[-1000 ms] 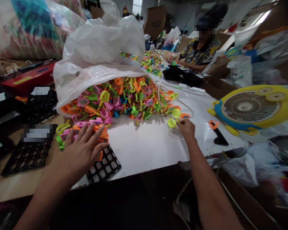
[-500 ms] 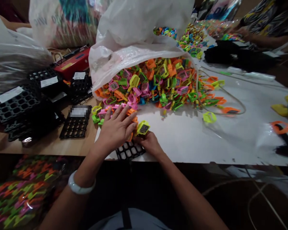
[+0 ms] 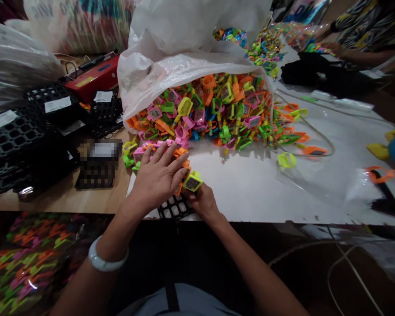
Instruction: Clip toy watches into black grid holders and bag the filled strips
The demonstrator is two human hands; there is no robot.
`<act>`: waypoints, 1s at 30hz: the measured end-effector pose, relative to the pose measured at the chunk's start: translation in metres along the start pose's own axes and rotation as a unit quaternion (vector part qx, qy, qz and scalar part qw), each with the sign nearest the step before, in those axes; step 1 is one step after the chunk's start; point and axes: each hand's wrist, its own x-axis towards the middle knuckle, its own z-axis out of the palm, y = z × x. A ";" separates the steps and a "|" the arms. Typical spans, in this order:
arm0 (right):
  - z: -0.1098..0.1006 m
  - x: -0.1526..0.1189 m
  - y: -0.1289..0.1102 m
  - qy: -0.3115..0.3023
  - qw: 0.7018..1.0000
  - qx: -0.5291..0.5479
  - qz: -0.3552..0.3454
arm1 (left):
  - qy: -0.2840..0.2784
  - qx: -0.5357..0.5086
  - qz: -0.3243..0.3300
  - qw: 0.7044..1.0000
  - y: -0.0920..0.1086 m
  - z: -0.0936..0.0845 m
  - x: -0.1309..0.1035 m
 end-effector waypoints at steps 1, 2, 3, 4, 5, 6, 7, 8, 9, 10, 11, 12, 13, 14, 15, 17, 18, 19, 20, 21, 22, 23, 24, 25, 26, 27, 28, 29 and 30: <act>0.001 -0.002 0.002 0.005 1.000 0.003 -0.002 | 0.001 0.000 -0.002 1.000 0.000 0.001 0.000; 0.003 -0.003 0.004 0.008 1.000 0.000 -0.006 | 0.001 0.000 -0.002 1.000 0.000 0.001 0.000; 0.004 -0.004 0.004 0.007 1.000 -0.008 -0.015 | 0.002 0.000 -0.001 1.000 -0.001 0.002 0.000; 0.006 -0.003 0.003 0.001 0.999 -0.022 -0.027 | 0.002 0.001 0.001 1.000 -0.002 0.003 0.000; 0.007 -0.002 0.000 -0.006 0.998 -0.037 -0.041 | 0.003 0.001 0.004 1.000 -0.002 0.003 0.000; 0.009 -0.001 -0.003 -0.016 0.997 -0.053 -0.051 | 0.002 0.001 0.007 1.000 -0.002 0.003 0.001; 0.011 0.001 -0.006 -0.027 0.996 -0.068 -0.056 | 0.002 0.001 0.007 1.000 -0.003 0.003 0.001; 0.012 0.002 -0.009 -0.040 0.995 -0.079 -0.054 | 0.002 0.002 0.007 1.000 -0.002 0.002 0.001; 0.012 0.004 -0.012 -0.052 0.994 -0.084 -0.049 | 0.001 0.003 0.007 1.000 -0.002 0.002 0.001; 0.010 0.006 -0.014 -0.067 0.994 -0.080 -0.044 | 0.000 0.005 0.008 1.000 -0.001 0.001 0.001; 0.007 0.008 -0.014 -0.085 0.993 -0.066 -0.042 | 0.001 0.005 0.010 1.000 0.000 0.000 0.001; 0.001 0.011 -0.013 -0.104 0.993 -0.044 -0.043 | 0.002 0.005 0.013 1.000 0.002 0.000 0.001; -0.007 0.016 -0.010 -0.116 0.992 -0.020 -0.045 | 0.004 0.005 0.016 1.000 0.003 0.000 0.001; -0.019 0.024 -0.006 -0.112 0.993 0.000 -0.045 | 0.008 0.004 0.019 1.000 0.004 0.000 0.000; -0.032 0.035 -0.001 -0.083 0.996 0.008 -0.038 | 0.014 0.003 0.020 1.000 0.004 0.001 0.000; -0.061 0.065 0.012 0.042 0.999 -0.024 -0.010 | 0.026 0.005 0.021 0.999 0.005 0.002 0.000; -0.075 0.083 0.018 0.127 0.990 -0.068 0.005 | 0.031 0.008 0.021 0.999 0.005 0.003 0.000; -0.088 0.101 0.024 0.187 0.975 -0.121 0.011 | 0.036 0.010 0.021 0.999 0.005 0.004 0.000; -0.097 0.118 0.030 0.208 0.963 -0.173 0.008 | 0.039 0.012 0.020 0.999 0.005 0.004 0.000; -0.104 0.131 0.034 0.206 0.954 -0.219 0.004 | 0.042 0.013 0.019 0.999 0.005 0.004 0.000; -0.106 0.139 0.038 0.186 0.949 -0.256 -0.004 | 0.046 0.013 0.017 0.999 0.005 0.005 0.000; -0.105 0.142 0.042 0.157 0.946 -0.282 -0.014 | 0.051 0.011 0.015 0.999 0.005 0.006 0.000; -0.101 0.140 0.044 0.130 0.946 -0.296 -0.025 | 0.055 0.009 0.014 0.998 0.005 0.006 -0.001; -0.095 0.133 0.046 0.110 0.947 -0.299 -0.037 | 0.060 0.007 0.013 0.998 0.005 0.007 -0.001; -0.088 0.122 0.048 0.096 0.950 -0.294 -0.049 | 0.064 0.007 0.013 0.998 0.005 0.008 -0.001; -0.081 0.109 0.050 0.084 0.955 -0.278 -0.061 | 0.066 0.006 0.014 0.998 0.004 0.009 -0.001; -0.076 0.096 0.050 0.067 0.962 -0.254 -0.072 | 0.067 0.006 0.015 0.998 0.004 0.010 -0.002; -0.073 0.083 0.050 0.047 0.971 -0.223 -0.080 | 0.068 0.005 0.015 0.998 0.004 0.011 -0.002; -0.071 0.074 0.049 0.023 0.979 -0.188 -0.081 | 0.067 0.003 0.016 0.998 0.003 0.011 -0.002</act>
